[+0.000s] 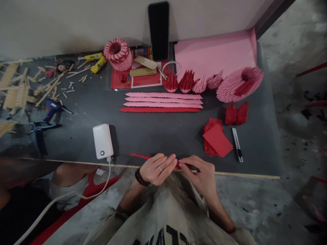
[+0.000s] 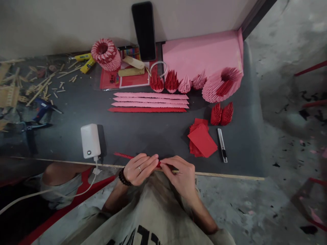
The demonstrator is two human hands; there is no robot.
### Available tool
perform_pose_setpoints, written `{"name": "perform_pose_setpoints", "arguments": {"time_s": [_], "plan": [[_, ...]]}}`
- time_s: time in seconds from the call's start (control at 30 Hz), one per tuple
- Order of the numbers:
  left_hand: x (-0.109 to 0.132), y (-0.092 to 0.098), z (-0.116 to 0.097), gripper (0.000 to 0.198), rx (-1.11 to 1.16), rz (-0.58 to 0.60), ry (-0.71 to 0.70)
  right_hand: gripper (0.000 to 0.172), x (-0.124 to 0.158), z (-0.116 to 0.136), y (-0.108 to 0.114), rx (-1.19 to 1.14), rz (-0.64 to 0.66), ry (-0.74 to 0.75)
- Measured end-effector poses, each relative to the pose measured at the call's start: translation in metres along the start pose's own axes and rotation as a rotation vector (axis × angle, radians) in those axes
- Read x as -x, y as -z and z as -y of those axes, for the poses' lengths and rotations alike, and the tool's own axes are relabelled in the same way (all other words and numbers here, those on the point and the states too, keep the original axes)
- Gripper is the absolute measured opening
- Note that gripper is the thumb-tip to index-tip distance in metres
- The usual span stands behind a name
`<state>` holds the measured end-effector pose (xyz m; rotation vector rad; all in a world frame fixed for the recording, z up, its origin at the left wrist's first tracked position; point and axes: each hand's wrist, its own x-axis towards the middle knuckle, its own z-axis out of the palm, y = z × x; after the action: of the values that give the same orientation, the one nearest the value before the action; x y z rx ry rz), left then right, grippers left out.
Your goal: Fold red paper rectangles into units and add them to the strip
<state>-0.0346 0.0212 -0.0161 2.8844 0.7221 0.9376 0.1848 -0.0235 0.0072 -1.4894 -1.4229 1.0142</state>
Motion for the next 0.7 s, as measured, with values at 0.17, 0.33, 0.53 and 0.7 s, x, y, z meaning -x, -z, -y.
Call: {"name": "perform_pose_setpoints", "arguments": {"time_s": [0.17, 0.33, 0.53, 0.7], "plan": [[0.010, -0.008, 0.005, 0.037, 0.030, -0.033, 0.040, 0.008, 0.000, -0.005, -0.008, -0.026, 0.014, -0.117], [0.011, -0.010, 0.001, 0.038, 0.026, -0.015, 0.011, 0.012, -0.003, -0.008, -0.004, -0.054, 0.054, -0.157], [0.006, -0.017, 0.002, 0.037, 0.036, 0.060, 0.065, 0.018, -0.003, -0.018, -0.011, -0.057, 0.038, -0.218], [-0.010, -0.030, 0.011, 0.039, 0.064, 0.194, 0.297, 0.018, -0.002, -0.024, -0.004, 0.301, -0.167, -0.062]]}}
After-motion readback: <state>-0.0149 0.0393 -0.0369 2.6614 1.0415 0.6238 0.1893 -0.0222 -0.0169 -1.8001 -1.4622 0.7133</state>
